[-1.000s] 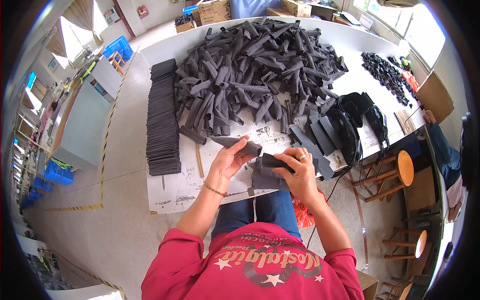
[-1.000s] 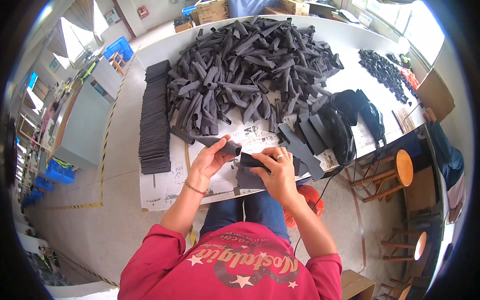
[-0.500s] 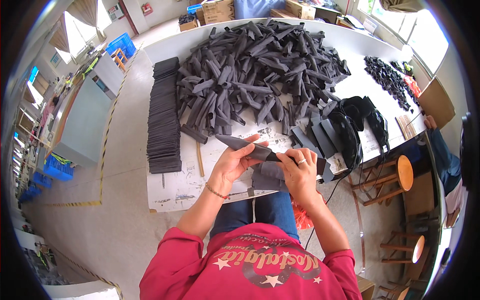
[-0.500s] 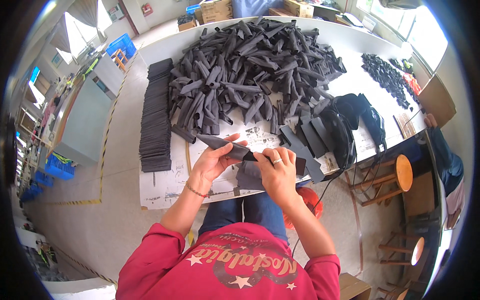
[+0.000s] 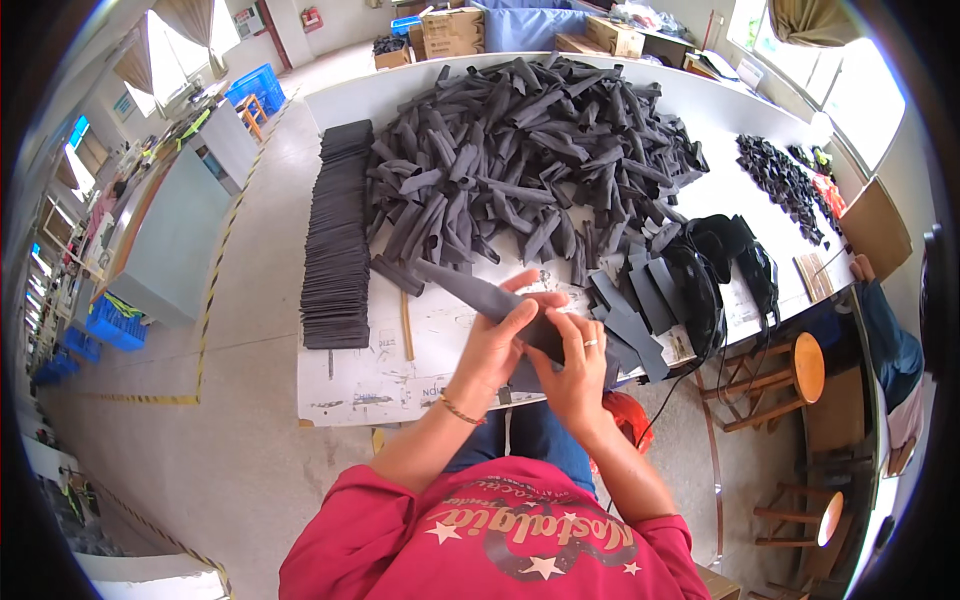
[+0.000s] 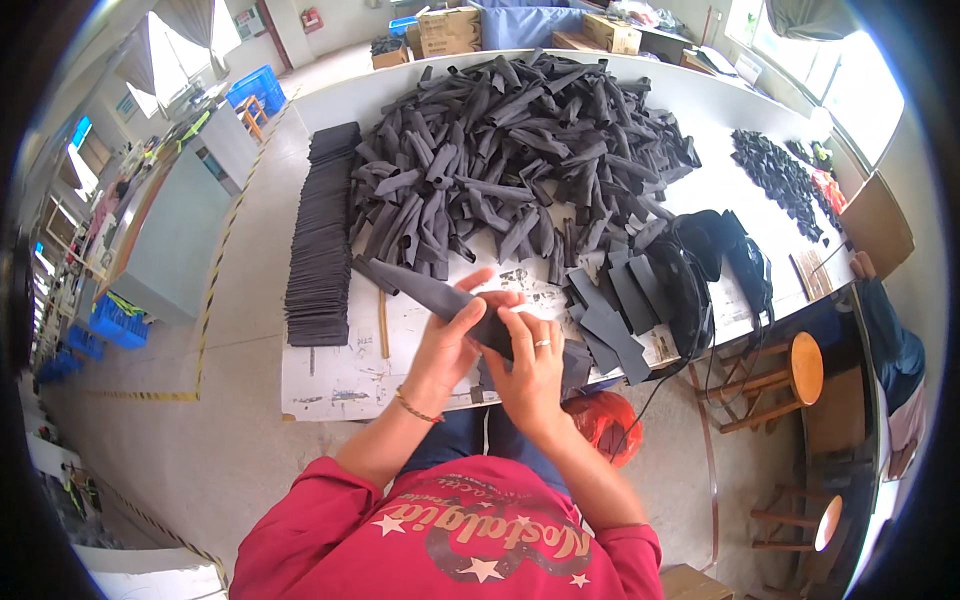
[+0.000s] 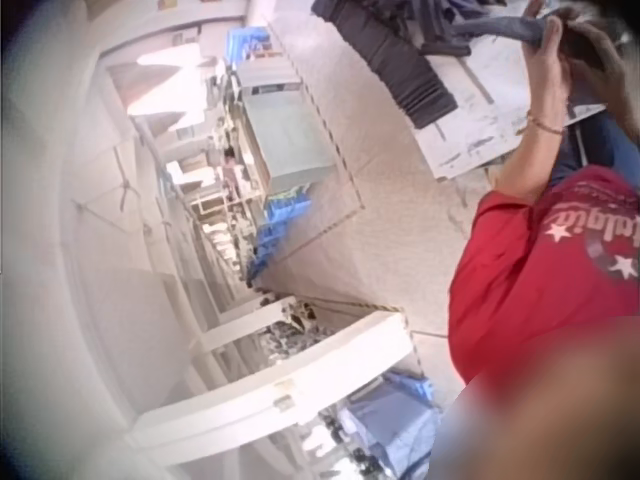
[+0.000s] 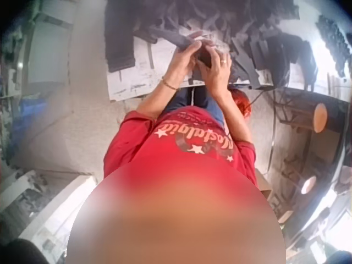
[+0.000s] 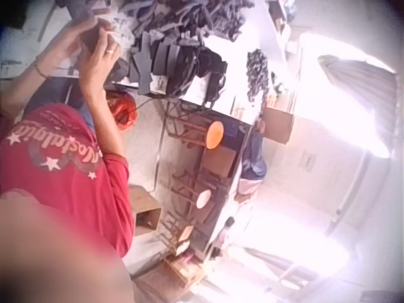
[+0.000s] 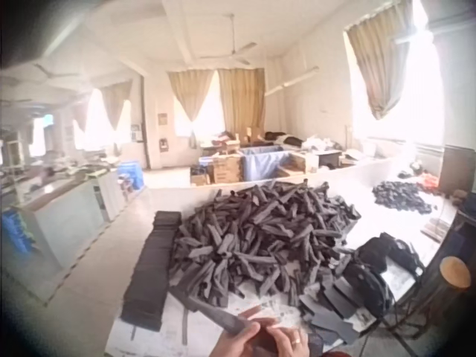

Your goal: The recorder is inspecting and stacking black foam strips at a workbench in a factory setting.

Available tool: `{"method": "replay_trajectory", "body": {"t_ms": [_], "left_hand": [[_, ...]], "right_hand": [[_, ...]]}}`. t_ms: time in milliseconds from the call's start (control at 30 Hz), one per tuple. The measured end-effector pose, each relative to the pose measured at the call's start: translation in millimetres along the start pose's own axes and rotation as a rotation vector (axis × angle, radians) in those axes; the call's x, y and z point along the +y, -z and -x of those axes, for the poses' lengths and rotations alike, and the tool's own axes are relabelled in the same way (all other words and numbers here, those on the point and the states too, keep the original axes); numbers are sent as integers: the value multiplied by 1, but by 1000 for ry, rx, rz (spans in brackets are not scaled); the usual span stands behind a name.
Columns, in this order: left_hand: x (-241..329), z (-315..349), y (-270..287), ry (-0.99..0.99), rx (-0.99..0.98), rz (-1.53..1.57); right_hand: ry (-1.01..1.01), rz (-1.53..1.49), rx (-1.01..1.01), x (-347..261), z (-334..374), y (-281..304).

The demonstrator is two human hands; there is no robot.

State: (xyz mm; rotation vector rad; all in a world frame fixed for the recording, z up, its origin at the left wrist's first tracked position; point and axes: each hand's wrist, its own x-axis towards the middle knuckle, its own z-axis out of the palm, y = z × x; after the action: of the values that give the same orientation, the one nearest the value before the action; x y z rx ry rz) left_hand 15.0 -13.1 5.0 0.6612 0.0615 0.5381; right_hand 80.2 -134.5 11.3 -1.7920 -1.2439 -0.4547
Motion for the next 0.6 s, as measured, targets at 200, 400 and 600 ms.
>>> {"method": "replay_trajectory", "body": {"t_ms": [200,400,600], "left_hand": [[-17,0,-1,-74,109,-37],[-10,-5,8,-166,105,-65],[-14,-1,0,-118,75,-38]], "right_hand": [[38,-31,29,-6,0,-13],[20,19,-149,7,7,1],[79,-139,-166,3,-6,-1]]}}
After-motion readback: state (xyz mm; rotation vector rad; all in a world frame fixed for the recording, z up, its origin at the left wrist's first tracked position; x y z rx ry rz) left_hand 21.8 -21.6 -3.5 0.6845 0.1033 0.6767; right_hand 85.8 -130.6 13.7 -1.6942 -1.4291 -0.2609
